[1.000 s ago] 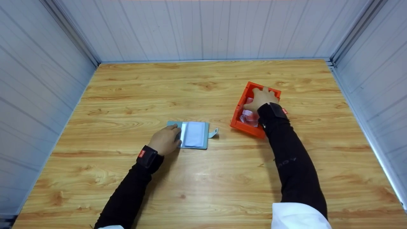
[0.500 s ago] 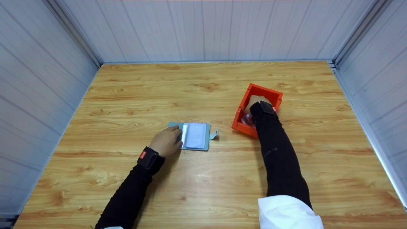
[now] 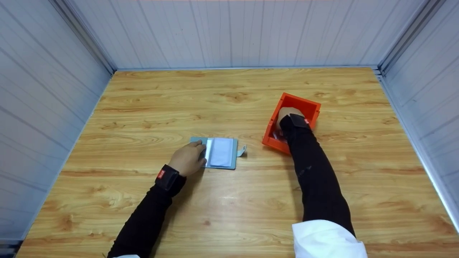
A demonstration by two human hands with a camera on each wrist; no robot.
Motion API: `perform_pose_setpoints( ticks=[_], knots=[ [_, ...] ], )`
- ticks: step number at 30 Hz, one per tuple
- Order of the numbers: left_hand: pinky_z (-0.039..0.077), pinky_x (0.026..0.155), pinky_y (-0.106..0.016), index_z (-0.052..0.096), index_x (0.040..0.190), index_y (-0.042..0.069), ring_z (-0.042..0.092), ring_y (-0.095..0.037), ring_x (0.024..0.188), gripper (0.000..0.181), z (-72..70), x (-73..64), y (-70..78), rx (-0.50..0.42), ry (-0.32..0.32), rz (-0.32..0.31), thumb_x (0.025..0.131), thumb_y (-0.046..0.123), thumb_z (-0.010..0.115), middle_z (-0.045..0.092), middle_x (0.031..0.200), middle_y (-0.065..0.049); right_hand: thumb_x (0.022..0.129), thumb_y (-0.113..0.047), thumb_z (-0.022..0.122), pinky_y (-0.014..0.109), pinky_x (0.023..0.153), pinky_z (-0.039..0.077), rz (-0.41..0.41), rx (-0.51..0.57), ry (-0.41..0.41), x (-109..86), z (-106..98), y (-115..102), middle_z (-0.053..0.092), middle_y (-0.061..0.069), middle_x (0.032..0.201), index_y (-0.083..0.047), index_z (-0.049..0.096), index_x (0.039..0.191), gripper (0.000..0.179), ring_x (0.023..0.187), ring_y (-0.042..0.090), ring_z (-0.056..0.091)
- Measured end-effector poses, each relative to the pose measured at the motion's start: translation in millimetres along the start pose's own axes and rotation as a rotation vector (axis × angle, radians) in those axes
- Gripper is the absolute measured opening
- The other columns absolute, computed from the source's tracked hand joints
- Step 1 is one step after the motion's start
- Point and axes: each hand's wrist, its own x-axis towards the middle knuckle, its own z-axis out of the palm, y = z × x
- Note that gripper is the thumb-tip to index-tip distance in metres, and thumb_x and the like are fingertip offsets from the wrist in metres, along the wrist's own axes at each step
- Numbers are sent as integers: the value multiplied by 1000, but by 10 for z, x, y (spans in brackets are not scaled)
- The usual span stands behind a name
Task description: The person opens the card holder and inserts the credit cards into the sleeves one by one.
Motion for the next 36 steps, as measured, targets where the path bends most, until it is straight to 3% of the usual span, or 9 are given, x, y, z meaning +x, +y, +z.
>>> perform_pose_setpoints(
  ticks=[3,9,13,20,29,34,36],
  knots=[
    [53,96,-43,68,114,-1,63,-34,115,30,-1,3,-6,4,-6,4,89,15,64,63,129,-19,81,-13,62,43,77,49,-16,-43,5,8,4,-32,69,24,94,6,67,87,20,77,29,56],
    [54,94,-43,67,116,-1,62,-34,115,31,-6,1,-13,7,-13,-4,90,16,63,63,130,-19,82,-1,56,43,69,47,-45,-113,47,2,7,-62,68,24,90,5,65,82,11,73,30,55],
    [54,95,-44,67,117,-1,61,-34,117,32,-6,-2,-11,0,-29,-8,90,15,62,62,131,-19,85,5,50,44,67,47,-47,-133,95,-14,0,-65,68,27,92,6,65,81,15,72,30,56],
    [52,98,-44,66,118,-1,60,-35,122,35,0,9,1,21,-31,-18,89,18,66,59,136,-19,94,3,43,47,73,49,-6,-68,195,-83,-21,-68,66,30,92,5,62,82,22,78,34,60],
    [52,99,-45,66,118,-1,60,-36,122,35,10,12,3,21,-20,-9,89,17,65,59,135,-19,96,-13,52,46,70,45,8,-20,231,-174,-112,-10,62,20,80,1,58,75,26,70,31,53],
    [53,97,-44,67,119,-1,61,-35,120,35,6,6,1,21,-15,-13,89,18,66,60,135,-19,93,-7,48,54,74,49,7,40,281,-302,-202,9,64,30,92,8,64,85,24,78,40,58],
    [53,97,-44,67,119,-1,61,-35,120,35,2,4,-1,20,-15,-12,89,18,66,60,134,-18,92,-5,45,58,75,49,1,37,338,-369,-231,-2,65,33,95,10,65,90,25,82,44,61]
  ],
)
